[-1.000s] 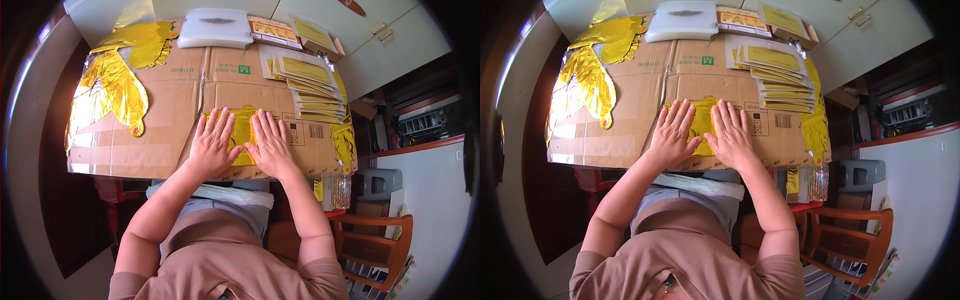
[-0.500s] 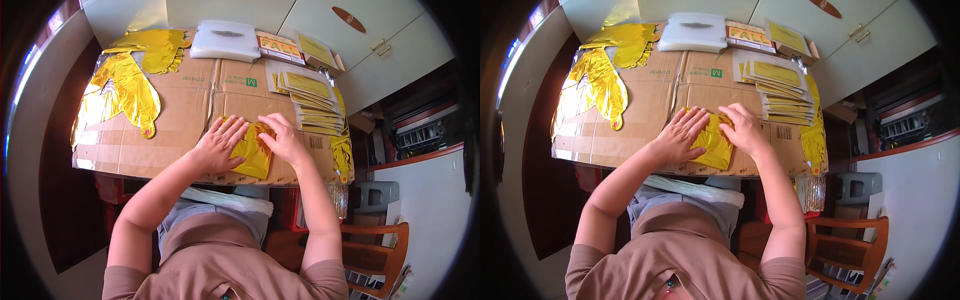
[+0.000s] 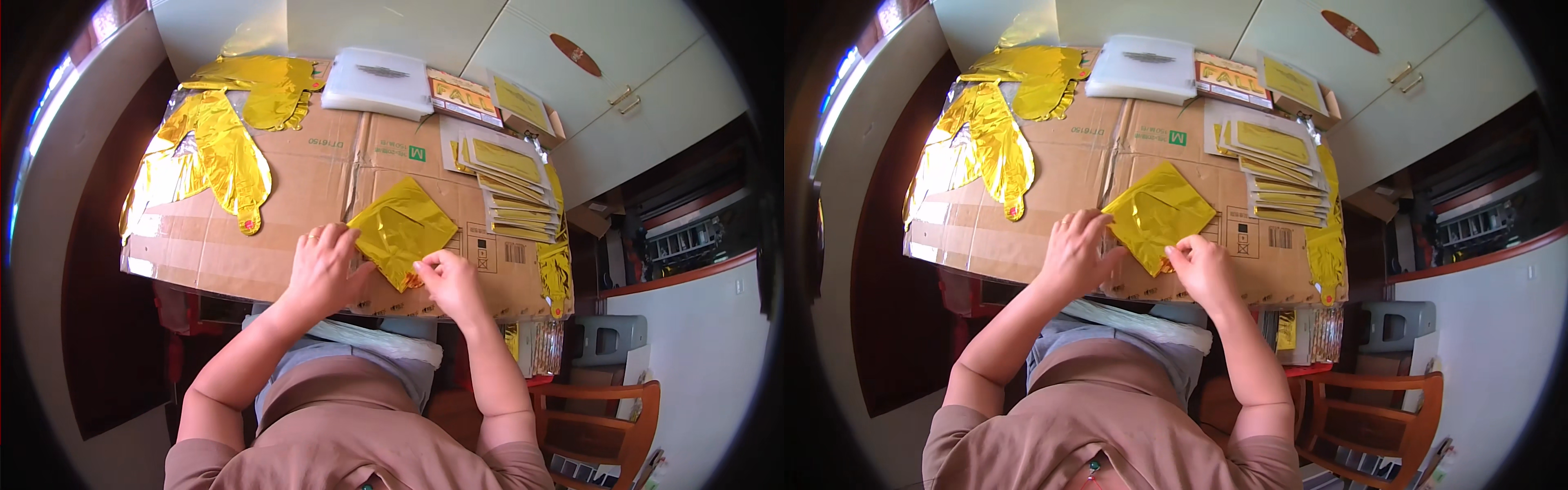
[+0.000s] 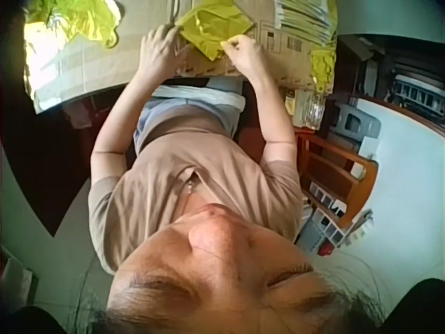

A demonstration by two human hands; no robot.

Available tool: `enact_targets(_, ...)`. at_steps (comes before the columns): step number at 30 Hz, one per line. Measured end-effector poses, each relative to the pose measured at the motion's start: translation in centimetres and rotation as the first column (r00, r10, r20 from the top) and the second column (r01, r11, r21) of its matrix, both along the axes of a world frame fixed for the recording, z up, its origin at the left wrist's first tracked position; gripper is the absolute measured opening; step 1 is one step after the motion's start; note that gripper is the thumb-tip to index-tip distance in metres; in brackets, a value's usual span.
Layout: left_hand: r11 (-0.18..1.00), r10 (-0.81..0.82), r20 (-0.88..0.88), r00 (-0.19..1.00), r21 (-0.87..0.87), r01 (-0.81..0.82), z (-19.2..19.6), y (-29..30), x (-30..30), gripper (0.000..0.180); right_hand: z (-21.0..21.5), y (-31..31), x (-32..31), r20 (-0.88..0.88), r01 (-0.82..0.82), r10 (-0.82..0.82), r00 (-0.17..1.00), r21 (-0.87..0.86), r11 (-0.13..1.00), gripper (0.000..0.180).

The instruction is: Folding gold foil sheets into rectangular shapes on a workspace.

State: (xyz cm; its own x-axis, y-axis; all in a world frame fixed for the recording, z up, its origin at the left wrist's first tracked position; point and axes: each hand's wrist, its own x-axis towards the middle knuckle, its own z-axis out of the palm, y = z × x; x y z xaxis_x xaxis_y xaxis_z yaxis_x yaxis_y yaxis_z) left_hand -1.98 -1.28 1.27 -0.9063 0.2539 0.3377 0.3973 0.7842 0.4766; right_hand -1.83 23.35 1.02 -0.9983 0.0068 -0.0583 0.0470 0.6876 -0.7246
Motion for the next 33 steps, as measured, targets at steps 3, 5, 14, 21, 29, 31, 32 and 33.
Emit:
enact_targets(3, 1.0, -0.022, -0.153, 0.988, -0.002, 0.022, -2.0, -0.1, -0.8, 0.051, 1.4, 0.3, -1.2, -0.076, 0.06, -0.061, 0.995, -0.019, 0.998, 0.023)
enact_targets(5, 1.0, -0.023, -0.129, 0.991, -0.016, 0.021, -2.1, 0.0, -1.7, 0.048, 2.6, 1.0, -3.5, -0.185, 0.087, -0.063, 0.981, 0.121, 0.989, 0.021)
enact_targets(14, 0.974, -0.183, -0.061, 0.981, -0.146, 0.172, -3.3, -0.9, -5.4, 0.046, 0.4, 2.3, -4.8, -0.082, -0.072, 0.097, 0.992, 0.272, 0.96, 0.022)
enact_targets(21, 0.942, -0.331, -0.137, 0.934, 0.005, 0.335, -2.9, -0.9, -5.9, 0.042, -0.5, 2.2, -1.4, -0.332, 0.076, 0.065, 0.941, 0.394, 0.916, 0.023)
enact_targets(29, 0.956, -0.254, -0.128, 0.959, -0.181, 0.229, -2.9, 1.6, -3.8, 0.058, -2.6, -0.4, -2.8, -0.307, -0.127, 0.318, 0.897, 0.51, 0.851, 0.058)
enact_targets(31, 0.94, -0.239, -0.039, 0.97, -0.26, 0.222, -3.8, 1.1, -3.5, 0.07, -3.4, -0.4, -2.8, -0.244, -0.165, 0.34, 0.908, 0.538, 0.827, 0.063)
enact_targets(32, 0.937, -0.235, -0.036, 0.971, -0.276, 0.216, -4.1, 0.9, -3.4, 0.071, -3.6, -0.4, -2.8, -0.231, -0.173, 0.342, 0.911, 0.539, 0.824, 0.065)
enact_targets(33, 0.933, -0.233, -0.028, 0.972, -0.288, 0.216, -4.4, 0.9, -3.2, 0.073, -3.9, -0.3, -2.5, -0.212, -0.181, 0.342, 0.916, 0.542, 0.821, 0.066)
